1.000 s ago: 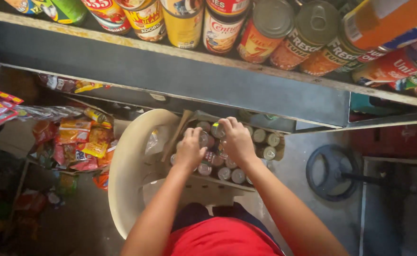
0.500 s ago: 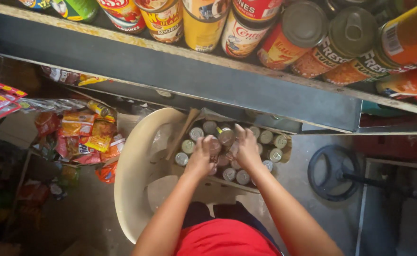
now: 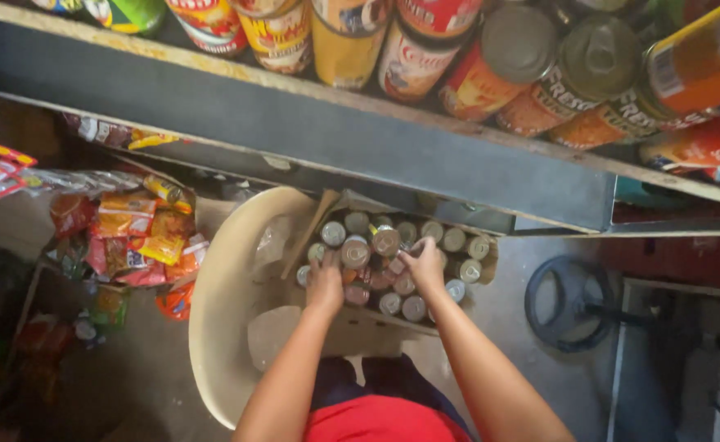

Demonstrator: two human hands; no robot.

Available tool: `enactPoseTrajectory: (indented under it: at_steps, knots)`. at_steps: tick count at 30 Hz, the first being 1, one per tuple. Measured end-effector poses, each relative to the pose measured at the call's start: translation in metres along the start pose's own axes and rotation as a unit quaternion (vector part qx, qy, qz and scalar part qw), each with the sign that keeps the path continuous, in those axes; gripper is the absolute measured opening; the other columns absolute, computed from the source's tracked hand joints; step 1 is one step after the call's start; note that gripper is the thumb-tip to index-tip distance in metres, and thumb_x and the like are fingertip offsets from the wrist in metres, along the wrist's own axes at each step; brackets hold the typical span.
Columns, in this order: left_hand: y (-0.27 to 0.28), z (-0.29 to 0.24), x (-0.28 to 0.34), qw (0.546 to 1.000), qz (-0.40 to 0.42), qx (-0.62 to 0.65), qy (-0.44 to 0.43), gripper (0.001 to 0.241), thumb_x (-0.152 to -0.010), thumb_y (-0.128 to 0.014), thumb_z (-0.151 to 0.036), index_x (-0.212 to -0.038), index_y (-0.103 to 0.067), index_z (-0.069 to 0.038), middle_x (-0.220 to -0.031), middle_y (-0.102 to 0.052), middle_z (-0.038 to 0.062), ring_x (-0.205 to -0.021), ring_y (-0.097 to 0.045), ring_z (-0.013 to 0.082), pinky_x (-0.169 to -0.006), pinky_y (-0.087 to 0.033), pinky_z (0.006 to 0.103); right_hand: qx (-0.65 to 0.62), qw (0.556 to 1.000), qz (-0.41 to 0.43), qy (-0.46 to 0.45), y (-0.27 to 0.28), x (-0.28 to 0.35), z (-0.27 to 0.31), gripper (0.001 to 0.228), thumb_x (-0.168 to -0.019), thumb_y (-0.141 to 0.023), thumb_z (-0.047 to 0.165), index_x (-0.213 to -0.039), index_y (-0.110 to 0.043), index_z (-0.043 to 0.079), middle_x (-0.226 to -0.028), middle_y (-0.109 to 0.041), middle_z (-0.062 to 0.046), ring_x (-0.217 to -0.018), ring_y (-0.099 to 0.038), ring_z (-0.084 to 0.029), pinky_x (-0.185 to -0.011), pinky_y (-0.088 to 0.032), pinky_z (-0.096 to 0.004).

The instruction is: Restocking canned goods onto a grocery store shelf from a cardboard box.

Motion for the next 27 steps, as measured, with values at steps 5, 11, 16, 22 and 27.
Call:
enactPoseTrajectory:
  at_steps: [5,11,16,22,27]
  knots:
    - [-0.002,0.0,0.002,0.993,-0.065,-0.083,-0.054,0.066,-0.081,-0.078,-0.008,-0.14,-0.049,-0.016,-0.149,-0.045,0.014,-0.137,-0.04,0.0447,-0.105,-0.043,0.0547,0.027,0.999,-0.013,0.032,0.014,0.008,0.017,0.047,-0.074,-0.092,0.025,-0.094,-0.057,0.002,-0.091,-0.067,-0.017,-0.086,-0.065,-0.032,-0.078,-0.054,-0.044]
    - [0.0,-0.004,0.029,0.999,0.0,-0.043,0.0,0.076,-0.069,-0.089,-0.027,-0.128,-0.048,-0.003,-0.135,-0.048,0.017,-0.129,-0.045,0.041,-0.108,-0.04,0.0556,-0.049,0.997,-0.038,0.055,0.021,0.034,-0.003,0.065,-0.074,-0.088,0.021,-0.125,-0.053,0.001,-0.121,-0.061,-0.021,-0.112,-0.061,-0.034,-0.095,-0.049,-0.042]
    - [0.013,-0.008,0.052,0.993,-0.103,-0.008,-0.05,0.073,-0.062,-0.091,-0.021,-0.119,-0.05,-0.001,-0.13,-0.05,0.023,-0.123,-0.049,0.0451,-0.1,-0.046,0.0525,-0.068,0.996,0.057,-0.03,0.007,0.067,-0.011,0.074,-0.078,-0.085,0.027,-0.136,-0.046,0.003,-0.128,-0.062,-0.02,-0.116,-0.063,-0.032,-0.098,-0.05,-0.039]
    - [0.04,-0.012,0.08,0.994,-0.06,0.088,0.004,0.075,-0.069,-0.09,-0.021,-0.129,-0.048,-0.006,-0.118,-0.059,0.016,-0.111,-0.059,0.0399,-0.091,-0.052,0.0499,-0.003,0.996,0.094,-0.003,0.003,0.134,0.022,0.067,-0.084,-0.077,0.024,-0.138,-0.039,0.013,-0.116,-0.069,-0.025,-0.11,-0.071,-0.037,-0.094,-0.054,-0.042]
    - [0.075,-0.01,0.118,0.991,-0.115,0.051,-0.042,0.066,-0.066,-0.084,-0.009,-0.125,-0.055,-0.015,-0.118,-0.057,0.013,-0.118,-0.056,0.0378,-0.091,-0.052,0.0487,0.129,0.982,0.11,0.081,0.001,0.16,0.032,0.074,-0.078,-0.08,0.016,-0.139,-0.038,0.013,-0.126,-0.063,-0.022,-0.107,-0.066,-0.044,-0.083,-0.054,-0.048]
Point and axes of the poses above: each hand's wrist, its own x-axis away from the middle knuckle, its own y-axis out of the back of the hand, z = x × y, the point moved 5 cm from there along -x, towards the middle knuckle
